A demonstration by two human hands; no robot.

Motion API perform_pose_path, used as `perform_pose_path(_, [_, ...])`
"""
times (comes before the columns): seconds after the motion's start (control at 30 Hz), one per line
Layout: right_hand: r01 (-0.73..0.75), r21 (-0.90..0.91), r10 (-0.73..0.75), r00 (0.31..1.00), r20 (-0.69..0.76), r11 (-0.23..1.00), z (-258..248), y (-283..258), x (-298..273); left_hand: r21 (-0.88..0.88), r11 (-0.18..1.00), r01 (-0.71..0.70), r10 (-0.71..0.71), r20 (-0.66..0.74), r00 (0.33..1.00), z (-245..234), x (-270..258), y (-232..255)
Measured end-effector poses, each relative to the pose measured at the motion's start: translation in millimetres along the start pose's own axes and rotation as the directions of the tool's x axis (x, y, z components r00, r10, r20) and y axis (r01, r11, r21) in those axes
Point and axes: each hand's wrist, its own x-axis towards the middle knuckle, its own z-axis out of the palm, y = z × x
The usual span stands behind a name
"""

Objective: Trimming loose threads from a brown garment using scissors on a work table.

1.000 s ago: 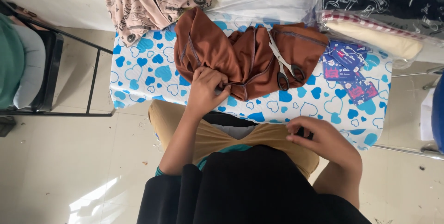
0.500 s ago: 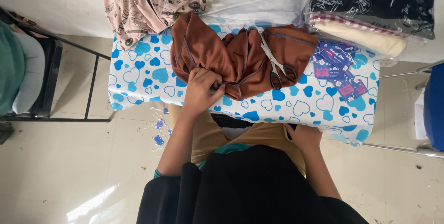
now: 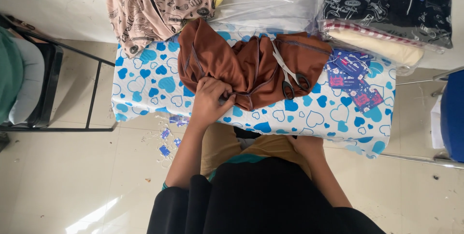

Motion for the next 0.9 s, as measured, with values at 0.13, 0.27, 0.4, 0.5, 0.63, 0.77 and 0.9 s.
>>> perform_pose_path(0.13, [0.019,0.014,-0.019,1.000,0.007,1.000,-2.7,-6.5,0.6,-0.012,1.000,-0.009,0.009,-0.003,1.000,-3.7,4.0,5.1])
perform_pose_path(0.27, [0.039,0.030,-0.039,0.999,0.012,0.999,-6.6,-11.9,-7.9,-0.030,0.999,-0.014,0.014,-0.009,1.000,-8.4,8.3,11.0])
perform_pose_path(0.4, [0.055,0.041,-0.056,0.998,0.017,0.998,-7.0,-13.5,-9.9,-0.069,0.993,-0.099,0.095,-0.062,0.994,-18.8,17.0,22.1])
perform_pose_path(0.5, [0.064,0.046,-0.066,0.997,0.026,0.997,-7.6,-12.6,-8.5,-0.007,0.980,-0.201,0.198,-0.152,0.968,-15.1,6.0,12.3])
perform_pose_path(0.63, [0.083,0.059,-0.084,0.996,0.028,0.995,-10.5,-7.3,-5.2,-0.017,0.935,-0.354,0.347,-0.165,0.923,1.7,-44.5,41.8])
perform_pose_path(0.77, [0.088,0.227,-0.086,0.996,-0.019,0.970,54.4,22.1,12.4,-0.607,0.794,-0.028,0.268,0.308,0.913,18.7,-69.8,112.7])
perform_pose_path(0.9, [0.095,0.363,-0.112,0.993,0.027,0.927,125.3,37.6,44.2,-0.209,0.872,0.442,-0.044,0.867,0.496,56.0,-92.7,88.5])
